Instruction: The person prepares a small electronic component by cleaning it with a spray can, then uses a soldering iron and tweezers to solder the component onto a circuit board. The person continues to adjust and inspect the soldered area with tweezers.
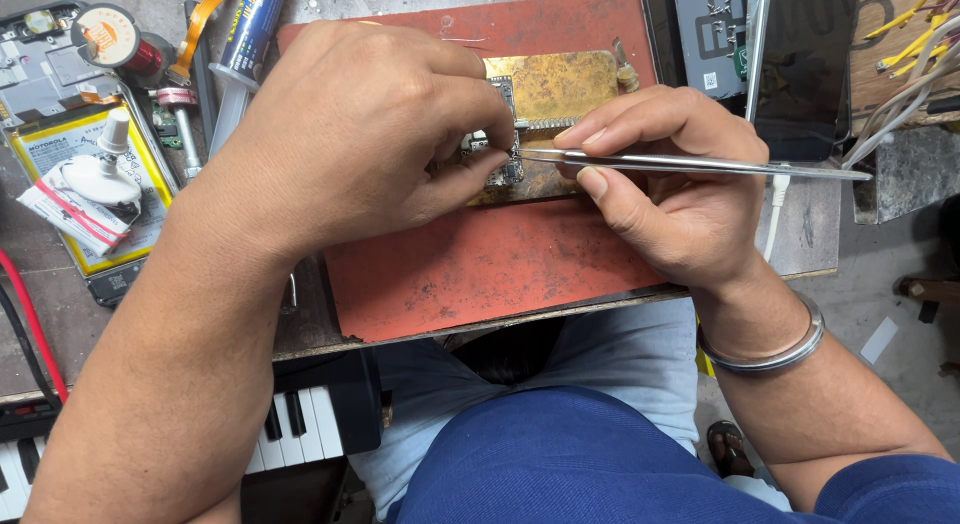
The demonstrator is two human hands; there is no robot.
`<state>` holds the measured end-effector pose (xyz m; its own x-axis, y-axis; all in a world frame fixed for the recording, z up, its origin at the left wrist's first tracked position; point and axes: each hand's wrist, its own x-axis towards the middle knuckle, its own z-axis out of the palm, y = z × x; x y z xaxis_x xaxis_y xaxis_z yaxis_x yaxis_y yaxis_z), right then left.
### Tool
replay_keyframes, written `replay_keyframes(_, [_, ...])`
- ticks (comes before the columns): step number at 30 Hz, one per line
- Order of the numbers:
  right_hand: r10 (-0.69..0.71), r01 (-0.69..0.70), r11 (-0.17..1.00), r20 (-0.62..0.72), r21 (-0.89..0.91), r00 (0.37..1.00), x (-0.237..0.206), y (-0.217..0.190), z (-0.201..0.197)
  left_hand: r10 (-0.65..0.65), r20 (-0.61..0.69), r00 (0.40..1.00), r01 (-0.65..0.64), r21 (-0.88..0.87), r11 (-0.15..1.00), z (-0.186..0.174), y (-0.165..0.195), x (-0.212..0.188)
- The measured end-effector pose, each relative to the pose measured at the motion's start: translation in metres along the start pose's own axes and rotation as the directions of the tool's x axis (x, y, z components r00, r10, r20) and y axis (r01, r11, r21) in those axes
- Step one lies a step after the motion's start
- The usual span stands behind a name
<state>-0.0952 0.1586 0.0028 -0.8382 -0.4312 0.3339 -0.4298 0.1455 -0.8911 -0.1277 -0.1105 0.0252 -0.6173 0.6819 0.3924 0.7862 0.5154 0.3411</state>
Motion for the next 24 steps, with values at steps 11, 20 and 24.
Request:
replay_keyframes(11, [-0.030, 0.031, 0.997, 0.027, -0.076, 0.999, 0.0031, -0.0018, 0.0000, -0.002, -0.005, 1.000, 0.002, 0.000, 1.000, 0.0004, 0.0012, 0.0001])
replay_keyframes(20, [-0.044, 0.049, 0.992, 0.046, -0.115, 0.998, 0.0045, -0.0037, 0.0012, -0.001, 0.001, 1.000, 0.000, 0.020, 1.000, 0.0012, 0.0017, -0.0008])
replay_keyframes(24, [-0.038, 0.042, 0.993, 0.041, -0.108, 0.998, 0.0048, -0.0040, 0.0015, 0.001, -0.010, 1.000, -0.001, 0.033, 0.999, 0.0017, 0.0030, -0.0017])
